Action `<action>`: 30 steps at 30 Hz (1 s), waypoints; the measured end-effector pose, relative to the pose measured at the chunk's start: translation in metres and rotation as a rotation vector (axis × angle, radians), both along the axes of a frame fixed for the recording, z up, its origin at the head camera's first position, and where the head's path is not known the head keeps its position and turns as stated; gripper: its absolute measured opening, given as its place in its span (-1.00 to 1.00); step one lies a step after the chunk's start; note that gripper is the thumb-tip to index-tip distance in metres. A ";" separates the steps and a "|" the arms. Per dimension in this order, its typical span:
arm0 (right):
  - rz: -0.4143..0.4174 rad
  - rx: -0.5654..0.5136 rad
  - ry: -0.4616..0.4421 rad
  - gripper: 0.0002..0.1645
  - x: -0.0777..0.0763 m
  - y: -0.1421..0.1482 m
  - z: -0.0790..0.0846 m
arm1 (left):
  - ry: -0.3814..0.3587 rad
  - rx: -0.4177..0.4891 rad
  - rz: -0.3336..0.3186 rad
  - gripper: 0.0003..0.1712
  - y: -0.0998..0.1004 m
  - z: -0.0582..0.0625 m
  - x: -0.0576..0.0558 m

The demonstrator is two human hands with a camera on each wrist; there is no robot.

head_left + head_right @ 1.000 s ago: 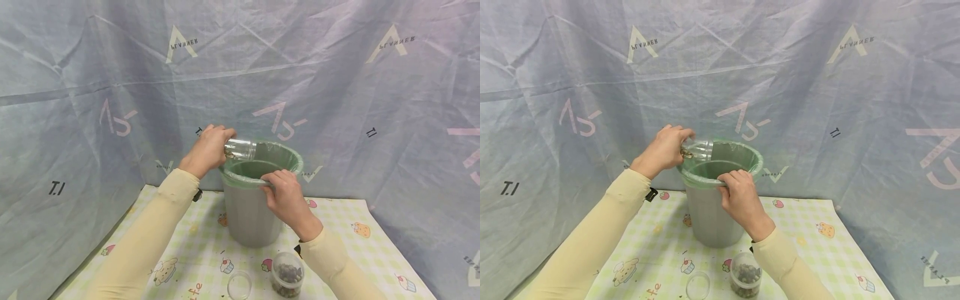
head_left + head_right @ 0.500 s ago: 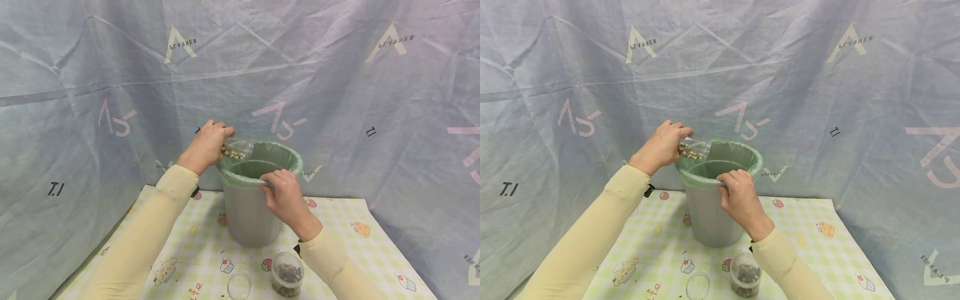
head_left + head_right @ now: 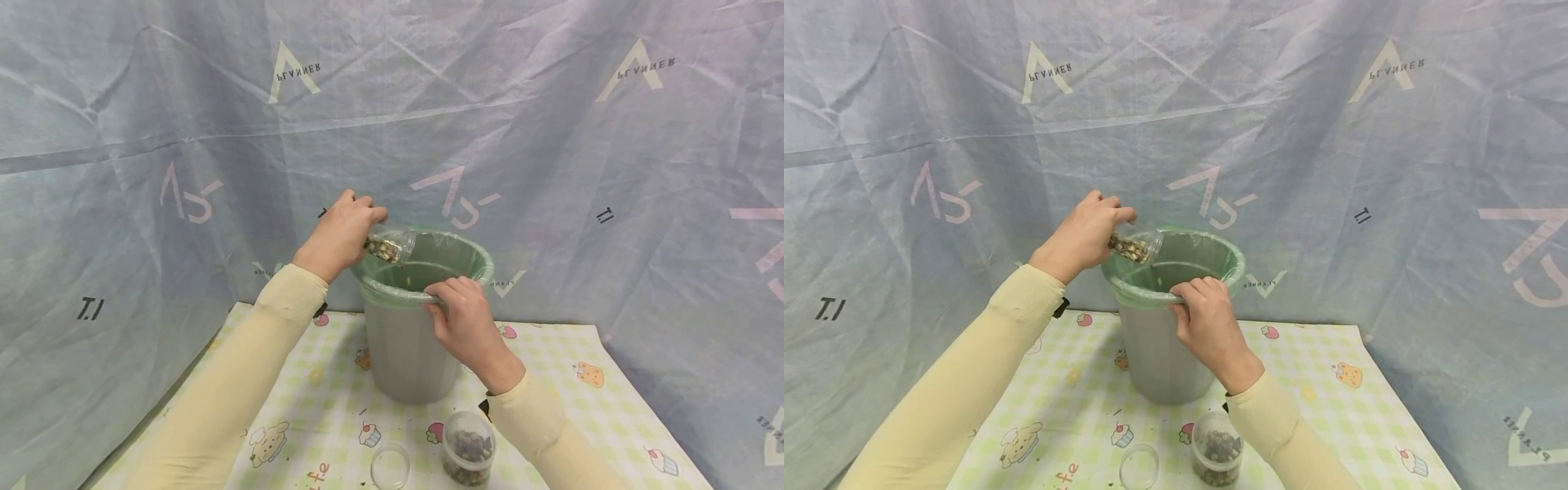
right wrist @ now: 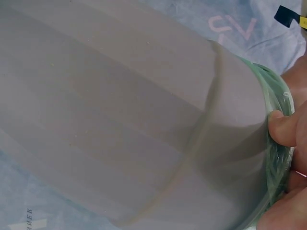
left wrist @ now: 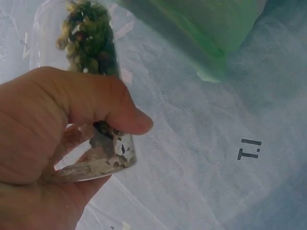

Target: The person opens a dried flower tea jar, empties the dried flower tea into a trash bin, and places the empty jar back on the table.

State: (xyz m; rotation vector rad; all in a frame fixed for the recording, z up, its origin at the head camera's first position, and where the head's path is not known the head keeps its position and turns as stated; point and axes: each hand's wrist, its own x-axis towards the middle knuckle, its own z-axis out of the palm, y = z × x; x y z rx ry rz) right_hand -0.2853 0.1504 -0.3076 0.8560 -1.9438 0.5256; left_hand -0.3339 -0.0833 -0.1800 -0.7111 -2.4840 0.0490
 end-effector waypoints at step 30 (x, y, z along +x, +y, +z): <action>0.007 -0.001 0.004 -0.73 -0.001 0.001 -0.002 | 0.090 -0.265 0.010 -0.54 0.033 0.006 -0.004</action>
